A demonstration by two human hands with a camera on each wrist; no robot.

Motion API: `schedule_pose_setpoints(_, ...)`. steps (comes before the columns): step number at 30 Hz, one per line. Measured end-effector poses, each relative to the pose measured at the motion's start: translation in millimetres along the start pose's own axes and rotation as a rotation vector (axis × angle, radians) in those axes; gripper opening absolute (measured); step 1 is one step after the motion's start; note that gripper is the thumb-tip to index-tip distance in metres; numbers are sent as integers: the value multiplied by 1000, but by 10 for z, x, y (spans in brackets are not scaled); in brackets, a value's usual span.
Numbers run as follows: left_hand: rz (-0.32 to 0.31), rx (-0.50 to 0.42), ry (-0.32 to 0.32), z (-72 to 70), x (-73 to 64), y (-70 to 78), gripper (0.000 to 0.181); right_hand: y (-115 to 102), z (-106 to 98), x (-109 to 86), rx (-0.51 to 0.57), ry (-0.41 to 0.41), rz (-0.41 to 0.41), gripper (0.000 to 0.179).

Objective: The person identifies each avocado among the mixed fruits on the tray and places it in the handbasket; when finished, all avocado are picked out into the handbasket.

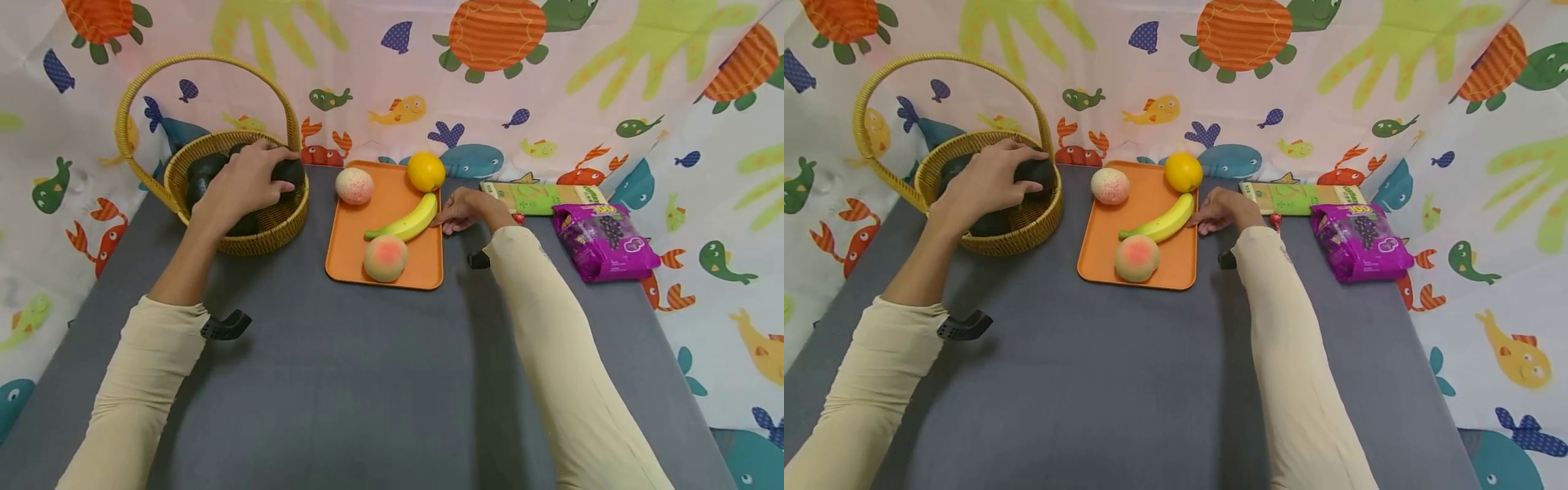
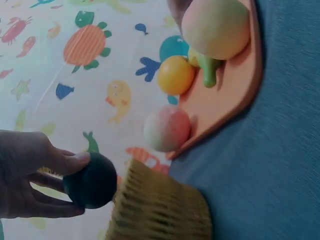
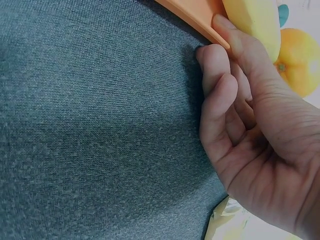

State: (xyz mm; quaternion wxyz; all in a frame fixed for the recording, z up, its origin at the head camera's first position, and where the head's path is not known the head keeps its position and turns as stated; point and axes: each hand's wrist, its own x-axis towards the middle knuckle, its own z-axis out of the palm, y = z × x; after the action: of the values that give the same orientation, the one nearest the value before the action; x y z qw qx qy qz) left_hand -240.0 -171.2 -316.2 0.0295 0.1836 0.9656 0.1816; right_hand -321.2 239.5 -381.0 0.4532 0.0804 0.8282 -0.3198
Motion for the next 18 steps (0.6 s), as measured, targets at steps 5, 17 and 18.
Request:
schedule_pose_setpoints(5, 5, 4, -106, 144, -92, -129, 56, 73, -87, 25, -10, 14, 22, 25)
schedule_pose_setpoints(17, -22, 71, -213, 324, -119, -342, 50, 78, -84, 1, 18, -1, -13, 24)
schedule_pose_setpoints(18, -26, 65, -214, 327, -115, -356, 51, 73, -76, -2, 14, 5, -12, 24)
